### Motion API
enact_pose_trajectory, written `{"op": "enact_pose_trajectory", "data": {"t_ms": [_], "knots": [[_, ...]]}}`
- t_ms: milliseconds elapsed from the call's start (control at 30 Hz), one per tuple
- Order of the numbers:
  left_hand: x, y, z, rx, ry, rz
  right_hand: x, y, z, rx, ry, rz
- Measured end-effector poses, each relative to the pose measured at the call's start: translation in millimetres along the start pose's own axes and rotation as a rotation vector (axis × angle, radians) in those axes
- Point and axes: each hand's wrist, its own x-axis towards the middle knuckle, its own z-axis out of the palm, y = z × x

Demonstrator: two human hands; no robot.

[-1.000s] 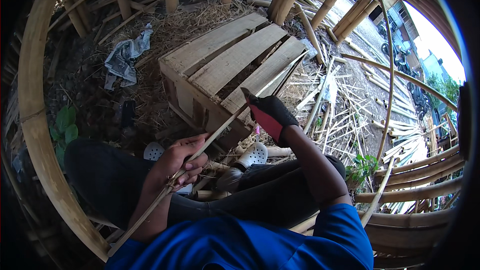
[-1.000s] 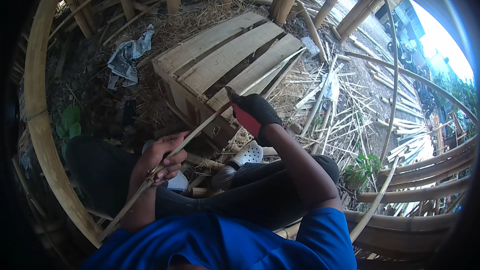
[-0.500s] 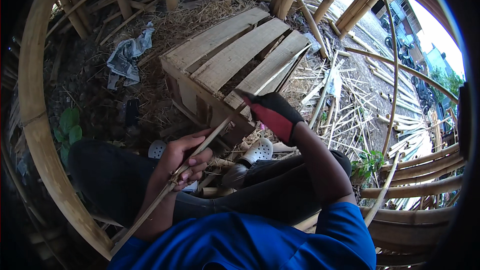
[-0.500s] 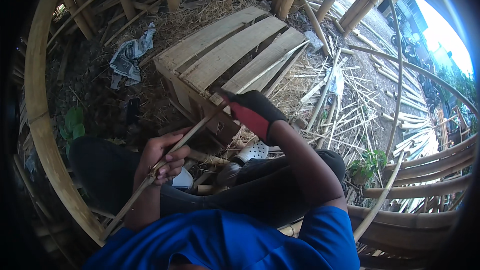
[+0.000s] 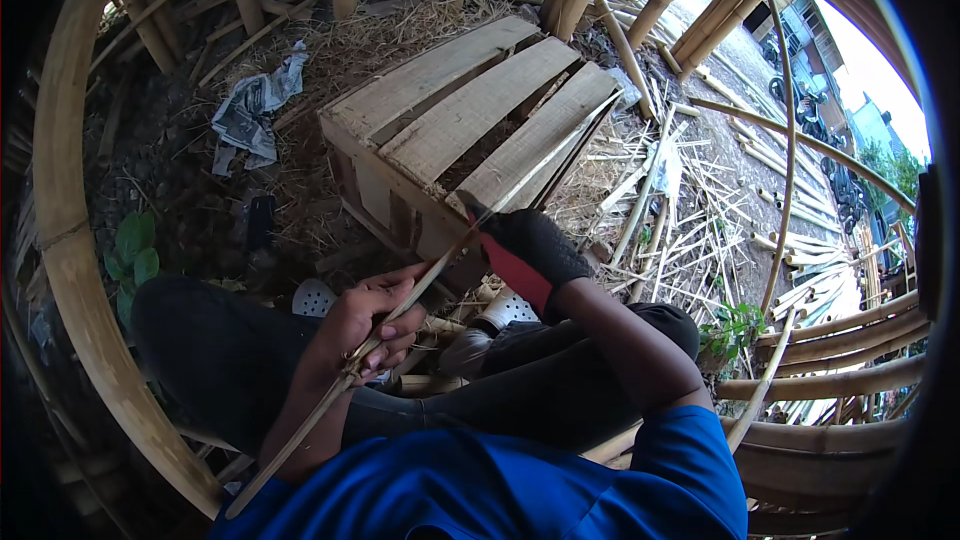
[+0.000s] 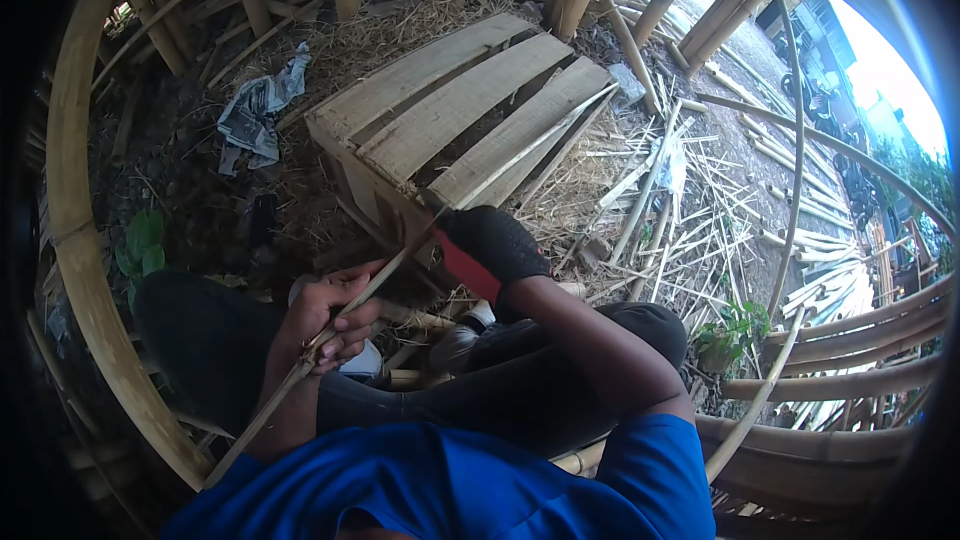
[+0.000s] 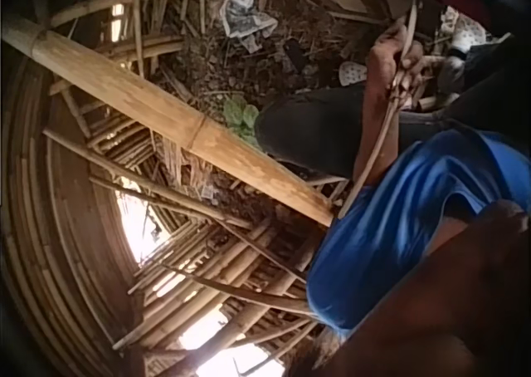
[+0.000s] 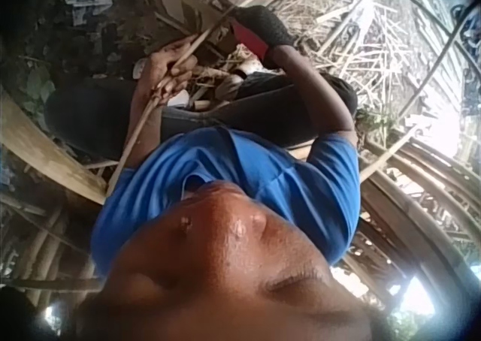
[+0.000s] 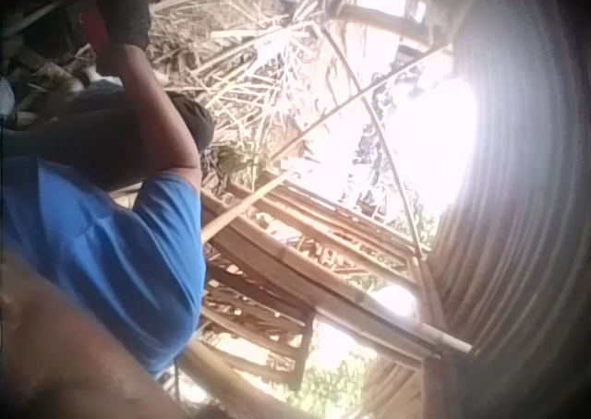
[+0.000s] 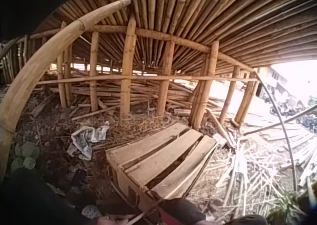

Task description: Using a knife to shave and refine a thin strip of bamboo.

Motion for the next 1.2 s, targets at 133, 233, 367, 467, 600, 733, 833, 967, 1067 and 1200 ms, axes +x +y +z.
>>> {"op": "enact_pose_trajectory", "data": {"t_ms": [133, 233, 367, 467, 600, 733, 833, 967, 1067, 1200], "knots": [[2.2, -2.5, -3.4, -0.060, 0.010, 0.011, -6.0, -11.3, 0.5, 0.193, -0.017, 0.060], [4.9, -3.0, -1.7, -0.097, 0.033, 0.009, -4.9, -1.7, 12.9, 0.122, 0.045, -0.059], [3.6, -2.3, 3.0, -0.134, 0.031, 0.004, -3.3, -14.9, 4.9, 0.065, -0.162, 0.102], [3.1, -1.6, 4.1, -0.136, 0.048, -0.008, -2.2, -4.3, 15.7, 0.125, -0.108, -0.018], [2.5, 3.4, 3.2, -0.170, 0.025, 0.001, 1.9, -0.9, 6.5, 0.206, -0.006, -0.184], [1.2, 3.7, 6.3, -0.136, -0.008, 0.037, 11.2, 4.7, -8.6, 0.549, -0.129, 0.275], [-0.8, 6.2, 6.8, -0.099, -0.077, 0.086, 21.8, 29.9, 1.1, 0.140, 0.209, -0.257], [-4.9, 8.1, 6.3, -0.037, -0.110, 0.099, 7.6, 15.4, -10.2, 0.573, 0.057, 0.112], [-3.2, 6.1, 2.6, 0.074, -0.110, 0.091, 5.8, 12.1, -11.0, 0.623, 0.049, 0.028], [-0.7, 2.9, -2.4, 0.244, -0.138, 0.117, 1.6, -13.3, -11.4, 1.150, -0.014, 0.358]]}}
